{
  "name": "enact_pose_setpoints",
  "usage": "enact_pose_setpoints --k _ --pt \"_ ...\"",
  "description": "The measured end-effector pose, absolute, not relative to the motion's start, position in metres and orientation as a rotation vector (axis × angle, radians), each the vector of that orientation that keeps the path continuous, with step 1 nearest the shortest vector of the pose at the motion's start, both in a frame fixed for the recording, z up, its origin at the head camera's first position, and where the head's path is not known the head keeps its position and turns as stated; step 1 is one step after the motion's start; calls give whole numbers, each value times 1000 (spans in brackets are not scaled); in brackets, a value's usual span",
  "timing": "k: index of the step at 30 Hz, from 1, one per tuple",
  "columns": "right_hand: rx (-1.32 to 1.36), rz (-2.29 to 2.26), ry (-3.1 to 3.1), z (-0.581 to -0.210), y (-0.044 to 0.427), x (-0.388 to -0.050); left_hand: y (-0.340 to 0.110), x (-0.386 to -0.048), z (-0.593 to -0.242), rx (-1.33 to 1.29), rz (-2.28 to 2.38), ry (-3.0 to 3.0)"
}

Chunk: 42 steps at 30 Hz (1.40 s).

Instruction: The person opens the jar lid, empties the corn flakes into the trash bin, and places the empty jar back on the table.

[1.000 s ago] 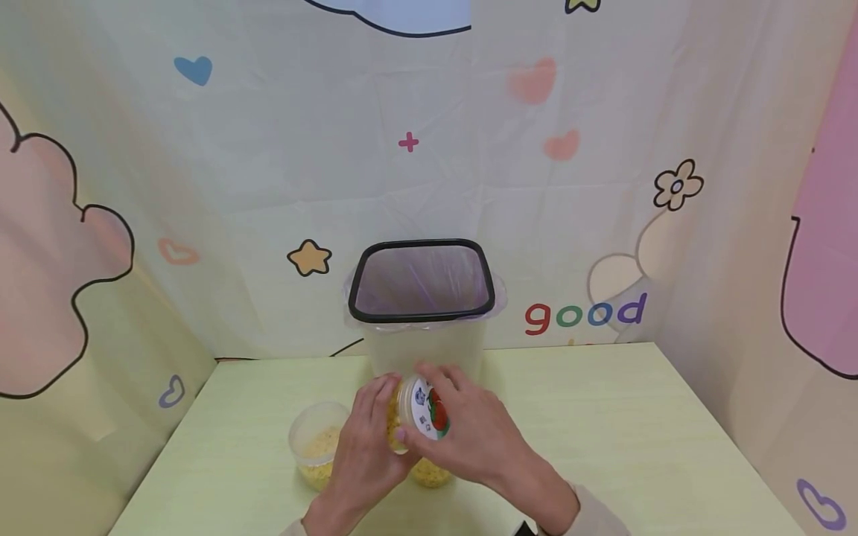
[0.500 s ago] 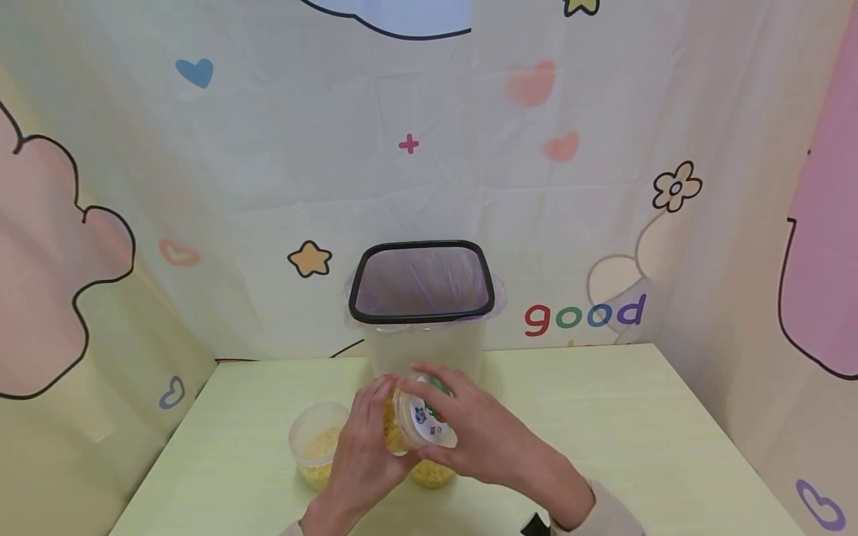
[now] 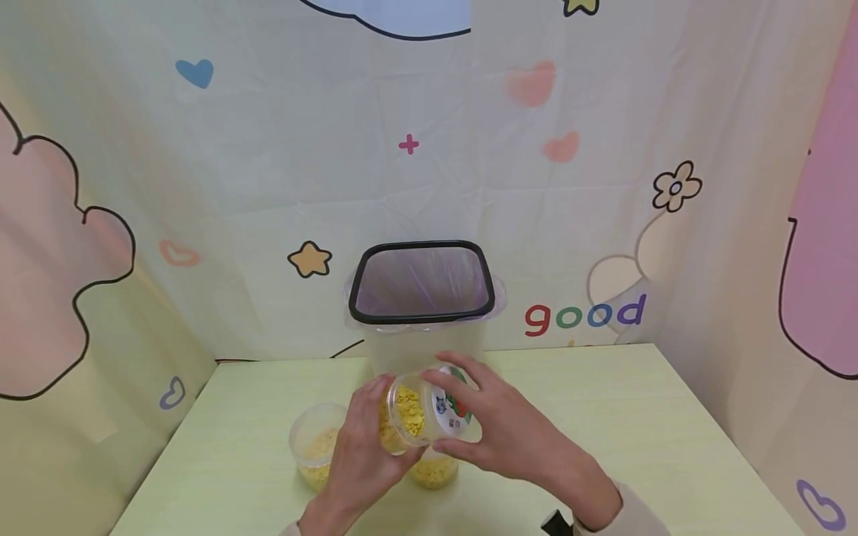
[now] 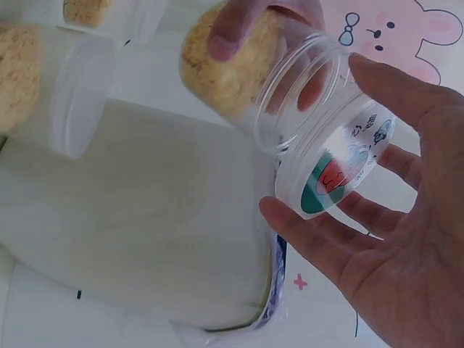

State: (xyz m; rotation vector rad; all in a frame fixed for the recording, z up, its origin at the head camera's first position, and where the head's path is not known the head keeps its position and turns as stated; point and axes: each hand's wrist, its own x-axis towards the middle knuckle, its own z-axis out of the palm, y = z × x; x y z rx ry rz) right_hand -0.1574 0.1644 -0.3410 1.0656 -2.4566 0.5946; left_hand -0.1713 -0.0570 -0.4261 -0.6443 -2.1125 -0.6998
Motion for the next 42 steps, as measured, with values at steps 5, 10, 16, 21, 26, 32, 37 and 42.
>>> enact_pose_setpoints --k 5,10,16,21,26,32,37,42 --pt "993 576 -2489 -347 178 -159 -58 -171 -426 -638 -709 -2114" --pt "912 559 -2530 -359 194 -164 -58 -171 -427 -636 -715 -2109" --pt "821 539 -2590 -379 210 -171 -56 -172 -428 -653 -724 -2090" --pt "781 477 -2587 -394 219 -179 -55 -172 -428 -660 -715 -2078" --pt "738 443 -2664 -406 224 -188 -56 -172 -428 -658 -706 -2085" --pt "697 437 -2812 -419 225 -198 -57 -172 -429 -654 -704 -2091" --pt "684 464 -2871 -428 229 -204 -58 -172 -430 -657 -704 -2098" --pt "694 460 -2897 -438 234 -211 -59 -172 -430 -647 -683 -2124"
